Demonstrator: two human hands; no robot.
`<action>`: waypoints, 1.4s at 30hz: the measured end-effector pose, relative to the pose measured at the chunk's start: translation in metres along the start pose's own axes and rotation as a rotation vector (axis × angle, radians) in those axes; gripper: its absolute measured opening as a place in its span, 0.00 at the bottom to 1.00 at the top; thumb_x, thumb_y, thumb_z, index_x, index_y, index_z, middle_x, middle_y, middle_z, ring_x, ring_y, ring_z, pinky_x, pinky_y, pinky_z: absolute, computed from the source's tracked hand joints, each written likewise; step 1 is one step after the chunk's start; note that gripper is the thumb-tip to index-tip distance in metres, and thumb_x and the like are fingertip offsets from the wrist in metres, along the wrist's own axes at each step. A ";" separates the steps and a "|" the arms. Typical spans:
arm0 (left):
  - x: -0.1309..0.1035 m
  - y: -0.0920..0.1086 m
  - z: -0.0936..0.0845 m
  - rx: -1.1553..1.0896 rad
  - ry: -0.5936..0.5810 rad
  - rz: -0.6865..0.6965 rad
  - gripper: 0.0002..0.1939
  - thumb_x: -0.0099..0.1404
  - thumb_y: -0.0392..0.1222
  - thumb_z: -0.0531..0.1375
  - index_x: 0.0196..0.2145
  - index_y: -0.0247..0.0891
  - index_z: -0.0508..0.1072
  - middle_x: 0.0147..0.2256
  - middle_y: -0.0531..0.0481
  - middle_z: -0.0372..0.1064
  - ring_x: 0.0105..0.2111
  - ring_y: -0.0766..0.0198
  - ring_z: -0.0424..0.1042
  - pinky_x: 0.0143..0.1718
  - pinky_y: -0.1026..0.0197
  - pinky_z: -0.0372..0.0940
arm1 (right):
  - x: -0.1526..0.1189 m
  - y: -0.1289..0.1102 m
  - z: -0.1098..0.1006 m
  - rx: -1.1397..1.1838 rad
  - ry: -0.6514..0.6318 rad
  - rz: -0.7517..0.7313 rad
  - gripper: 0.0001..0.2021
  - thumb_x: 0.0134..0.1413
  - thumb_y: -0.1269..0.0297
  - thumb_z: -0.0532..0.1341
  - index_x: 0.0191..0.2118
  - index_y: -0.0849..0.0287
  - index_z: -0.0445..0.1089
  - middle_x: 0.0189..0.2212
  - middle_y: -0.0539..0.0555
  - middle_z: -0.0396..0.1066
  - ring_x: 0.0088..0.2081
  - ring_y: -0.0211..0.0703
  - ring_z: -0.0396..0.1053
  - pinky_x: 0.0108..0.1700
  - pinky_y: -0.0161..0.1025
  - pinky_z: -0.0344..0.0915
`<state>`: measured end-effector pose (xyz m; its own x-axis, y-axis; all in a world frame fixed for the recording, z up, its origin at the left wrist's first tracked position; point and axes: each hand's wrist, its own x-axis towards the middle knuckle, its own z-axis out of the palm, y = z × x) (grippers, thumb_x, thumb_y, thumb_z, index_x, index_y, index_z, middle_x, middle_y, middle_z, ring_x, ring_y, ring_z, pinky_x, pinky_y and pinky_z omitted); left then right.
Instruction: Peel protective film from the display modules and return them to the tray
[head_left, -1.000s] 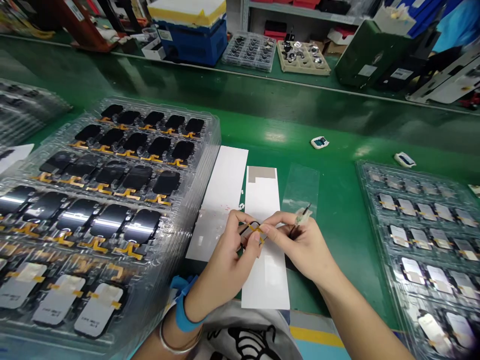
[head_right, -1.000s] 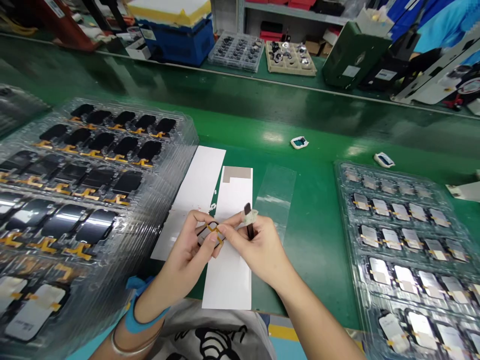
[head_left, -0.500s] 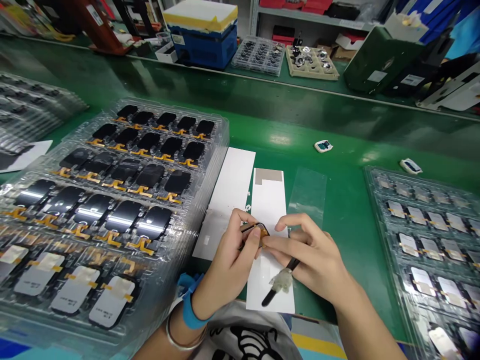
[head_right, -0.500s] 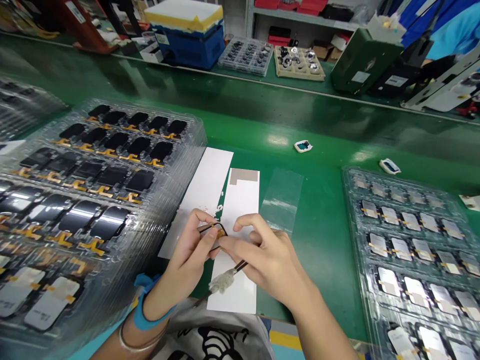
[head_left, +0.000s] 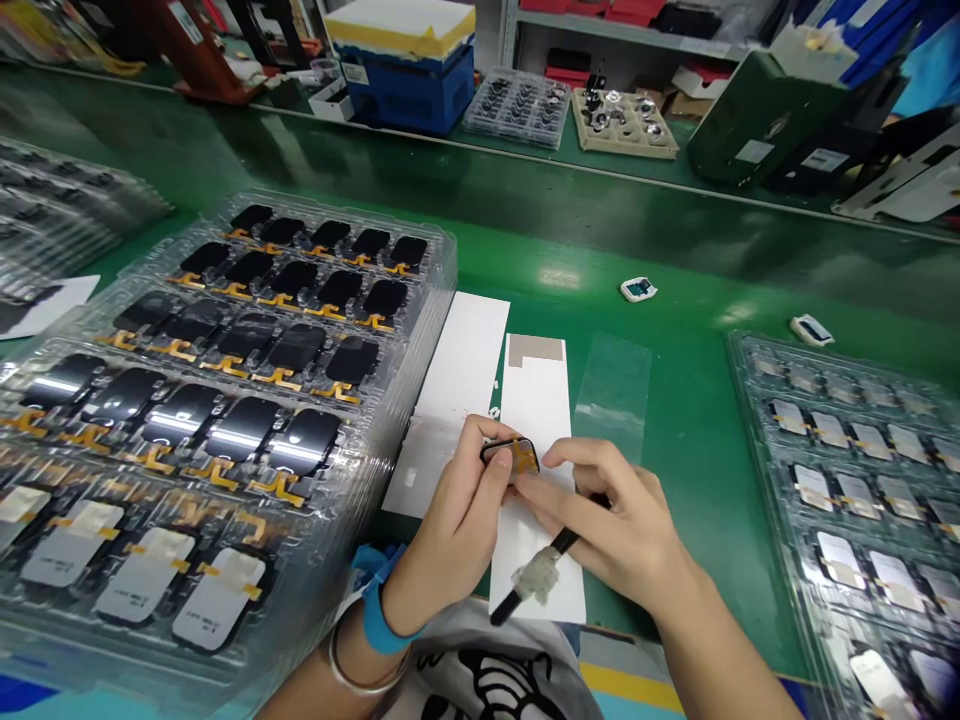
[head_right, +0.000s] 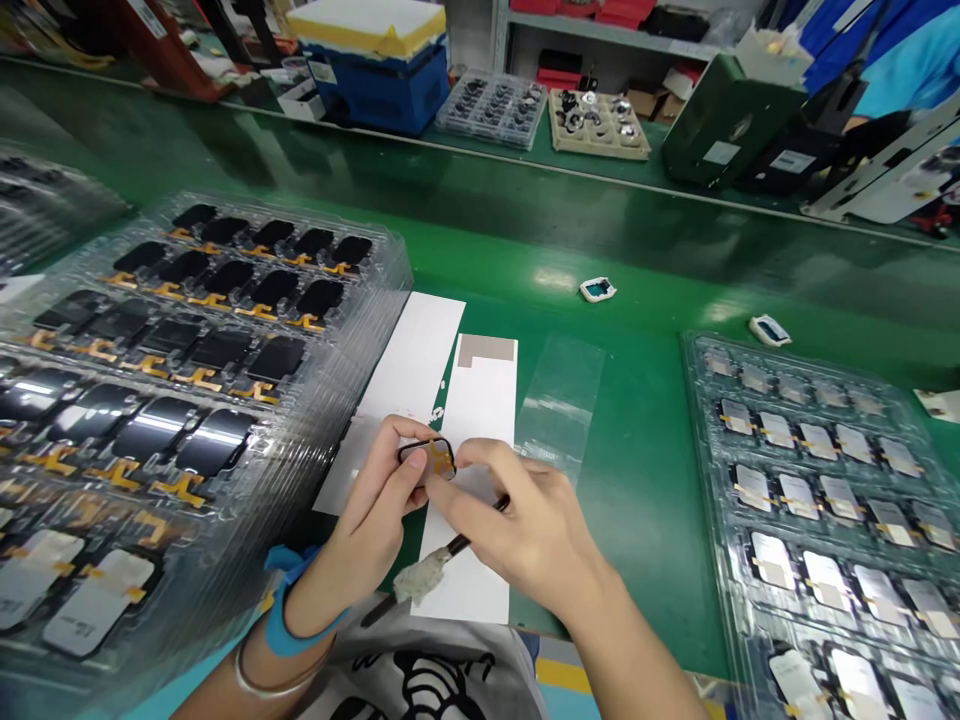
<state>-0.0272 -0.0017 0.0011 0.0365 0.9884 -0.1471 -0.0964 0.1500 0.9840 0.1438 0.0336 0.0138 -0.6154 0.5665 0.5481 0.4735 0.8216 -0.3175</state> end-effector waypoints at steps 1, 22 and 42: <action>0.000 -0.001 0.000 0.013 0.006 0.009 0.07 0.77 0.46 0.48 0.44 0.43 0.62 0.33 0.54 0.61 0.33 0.66 0.63 0.37 0.64 0.61 | 0.000 -0.001 0.001 -0.018 0.016 -0.015 0.12 0.60 0.79 0.59 0.45 0.57 0.70 0.42 0.54 0.65 0.21 0.27 0.53 0.22 0.33 0.54; -0.002 -0.006 -0.002 0.077 0.016 0.046 0.08 0.76 0.49 0.49 0.45 0.44 0.62 0.35 0.51 0.65 0.35 0.62 0.66 0.40 0.59 0.64 | 0.008 -0.003 -0.002 0.232 0.146 0.278 0.05 0.62 0.74 0.58 0.40 0.57 0.66 0.36 0.53 0.65 0.32 0.37 0.66 0.28 0.33 0.63; -0.003 0.004 -0.003 -0.016 -0.018 -0.048 0.06 0.76 0.47 0.50 0.45 0.44 0.59 0.32 0.53 0.60 0.31 0.64 0.62 0.34 0.63 0.61 | 0.015 0.006 0.002 1.084 0.025 0.724 0.05 0.62 0.62 0.61 0.37 0.58 0.69 0.38 0.53 0.67 0.26 0.31 0.58 0.24 0.29 0.53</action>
<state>-0.0305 -0.0036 0.0053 0.0594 0.9796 -0.1919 -0.1102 0.1975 0.9741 0.1363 0.0468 0.0188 -0.4187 0.9081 0.0014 -0.0634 -0.0276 -0.9976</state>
